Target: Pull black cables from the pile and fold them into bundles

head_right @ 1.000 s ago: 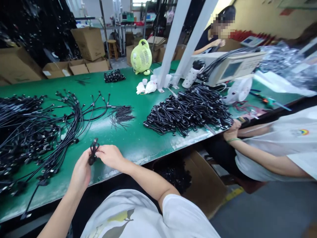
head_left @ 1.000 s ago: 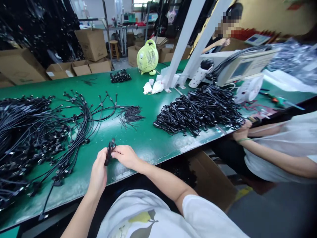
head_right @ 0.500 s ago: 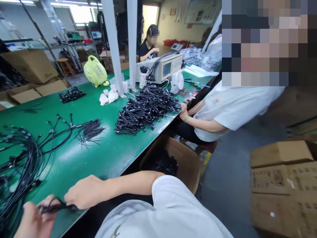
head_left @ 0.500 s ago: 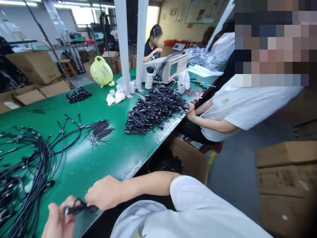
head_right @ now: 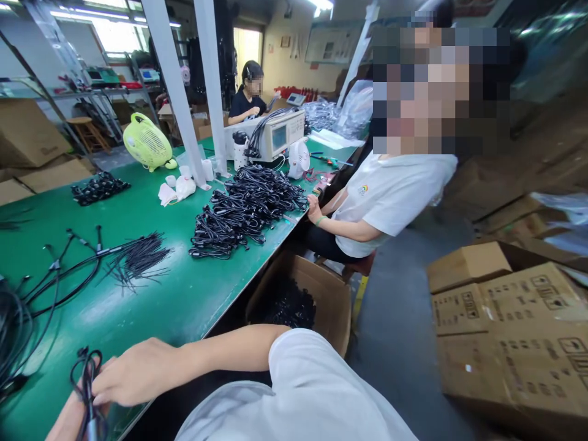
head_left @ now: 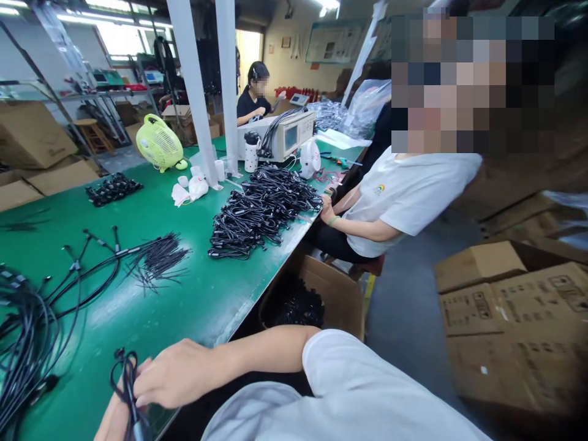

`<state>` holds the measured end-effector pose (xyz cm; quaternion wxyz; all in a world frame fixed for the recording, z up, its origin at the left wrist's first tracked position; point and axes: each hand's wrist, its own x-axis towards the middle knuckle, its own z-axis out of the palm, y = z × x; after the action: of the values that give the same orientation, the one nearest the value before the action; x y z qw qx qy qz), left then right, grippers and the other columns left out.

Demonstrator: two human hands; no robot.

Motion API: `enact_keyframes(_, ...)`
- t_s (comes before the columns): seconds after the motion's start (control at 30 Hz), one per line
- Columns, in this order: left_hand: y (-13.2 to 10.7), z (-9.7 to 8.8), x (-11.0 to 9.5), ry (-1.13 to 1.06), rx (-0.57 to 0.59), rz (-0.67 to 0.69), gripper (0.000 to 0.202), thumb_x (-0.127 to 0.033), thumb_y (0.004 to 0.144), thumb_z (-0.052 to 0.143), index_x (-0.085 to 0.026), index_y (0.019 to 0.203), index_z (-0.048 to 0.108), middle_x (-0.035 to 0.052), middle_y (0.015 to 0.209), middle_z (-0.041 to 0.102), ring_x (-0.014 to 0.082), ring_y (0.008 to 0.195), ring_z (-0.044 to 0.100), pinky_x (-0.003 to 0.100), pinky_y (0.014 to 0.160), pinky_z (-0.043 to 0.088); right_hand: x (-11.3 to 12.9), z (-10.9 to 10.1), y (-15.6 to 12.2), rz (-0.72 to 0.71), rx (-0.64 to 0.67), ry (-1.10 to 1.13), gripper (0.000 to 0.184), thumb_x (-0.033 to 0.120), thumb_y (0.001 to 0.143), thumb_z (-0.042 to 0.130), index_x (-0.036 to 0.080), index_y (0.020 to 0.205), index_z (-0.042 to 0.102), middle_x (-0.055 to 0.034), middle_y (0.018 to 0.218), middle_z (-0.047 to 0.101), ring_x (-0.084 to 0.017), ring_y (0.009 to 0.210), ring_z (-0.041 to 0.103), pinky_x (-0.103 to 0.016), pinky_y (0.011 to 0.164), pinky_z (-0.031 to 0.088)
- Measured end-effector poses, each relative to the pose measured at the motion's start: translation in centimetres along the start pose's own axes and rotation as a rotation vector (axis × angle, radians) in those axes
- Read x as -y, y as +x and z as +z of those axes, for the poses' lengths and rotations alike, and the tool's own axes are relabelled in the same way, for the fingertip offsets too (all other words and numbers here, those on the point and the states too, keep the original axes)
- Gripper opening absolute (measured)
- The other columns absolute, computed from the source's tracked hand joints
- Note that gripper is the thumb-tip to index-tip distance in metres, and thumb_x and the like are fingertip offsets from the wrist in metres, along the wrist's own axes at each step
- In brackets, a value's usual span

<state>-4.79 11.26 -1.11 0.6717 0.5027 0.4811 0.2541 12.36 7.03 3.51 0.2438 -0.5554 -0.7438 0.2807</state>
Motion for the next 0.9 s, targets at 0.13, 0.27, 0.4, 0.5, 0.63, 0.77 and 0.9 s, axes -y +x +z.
enact_keyframes(0.13,-3.1,2.5,-1.8,0.038,-0.103,0.135,0.074,-0.06,0.074,0.067,-0.031,0.14,0.05,0.0044,0.136,0.061,0.0283,0.136,0.046,0.039,0.11,0.042,-0.1,-0.5,-0.6,0.267,0.004,0.464,0.011,0.023,0.084,0.066,0.017,0.075,0.066,0.008,0.066,0.059,-0.007,0.066,0.057,-0.016,0.061,0.04)
enact_keyframes(0.27,-2.5,3.4,-2.7,-0.089,0.006,0.192,0.077,-0.055,0.079,0.066,-0.021,0.145,0.042,0.0106,0.116,0.07,0.0235,0.113,0.063,0.035,0.101,0.047,0.0,0.4,-1.8,0.239,0.063,0.538,0.03,0.024,0.094,0.046,0.014,0.07,0.061,0.0001,0.07,0.06,-0.01,0.068,0.053,-0.022,0.065,0.038)
enact_keyframes(0.4,-0.9,1.3,-2.6,-0.182,0.001,0.245,0.084,-0.047,0.083,0.065,-0.022,0.151,0.024,0.0008,0.082,0.067,0.0104,0.061,0.06,0.025,0.066,0.049,-0.6,-0.9,-2.6,0.065,-0.248,0.164,0.034,0.036,0.096,0.046,0.018,0.073,0.064,-0.0039,0.074,0.063,-0.015,0.072,0.056,-0.028,0.07,0.04)
enact_keyframes(0.5,-1.4,1.1,-2.2,0.002,0.032,0.258,0.059,-0.045,0.088,0.058,-0.016,0.138,0.045,-0.0012,0.073,0.061,0.0078,0.051,0.05,0.023,0.057,0.043,-0.4,-1.7,-2.5,-0.145,-0.422,-0.192,0.028,0.037,0.097,0.047,0.019,0.105,0.067,-0.0125,0.105,0.066,-0.022,0.1,0.059,-0.036,0.09,0.042)
enact_keyframes(0.63,-2.7,1.6,-1.5,0.596,0.099,0.418,0.03,-0.035,0.094,0.049,-0.017,0.112,0.064,0.0075,0.093,0.069,0.018,0.082,0.063,0.031,0.08,0.048,-0.7,-0.1,-1.1,-0.282,-0.06,-0.453,0.034,0.037,0.098,0.045,0.014,0.118,0.062,-0.0141,0.104,0.066,-0.024,0.1,0.058,-0.039,0.092,0.041)
enact_keyframes(0.77,-3.5,-0.3,-1.5,0.769,0.111,0.437,0.036,-0.038,0.09,0.056,-0.023,0.123,0.059,0.0095,0.119,0.067,0.0228,0.108,0.063,0.035,0.096,0.047,-3.6,-0.3,-1.0,-0.107,0.183,-0.474,0.035,0.045,0.098,0.044,0.018,0.101,0.066,-0.0071,0.089,0.066,-0.019,0.084,0.059,-0.028,0.071,0.042)
enact_keyframes(0.9,-3.8,-5.4,-1.9,0.744,-0.192,0.416,0.046,-0.041,0.09,0.054,-0.02,0.132,0.053,0.0127,0.13,0.061,0.0234,0.115,0.061,0.038,0.102,0.044,-8.3,-7.3,-4.3,0.228,-0.263,-0.606,0.039,0.04,0.102,0.036,0.021,0.122,0.063,-0.01,0.103,0.066,-0.021,0.094,0.057,-0.031,0.079,0.041)
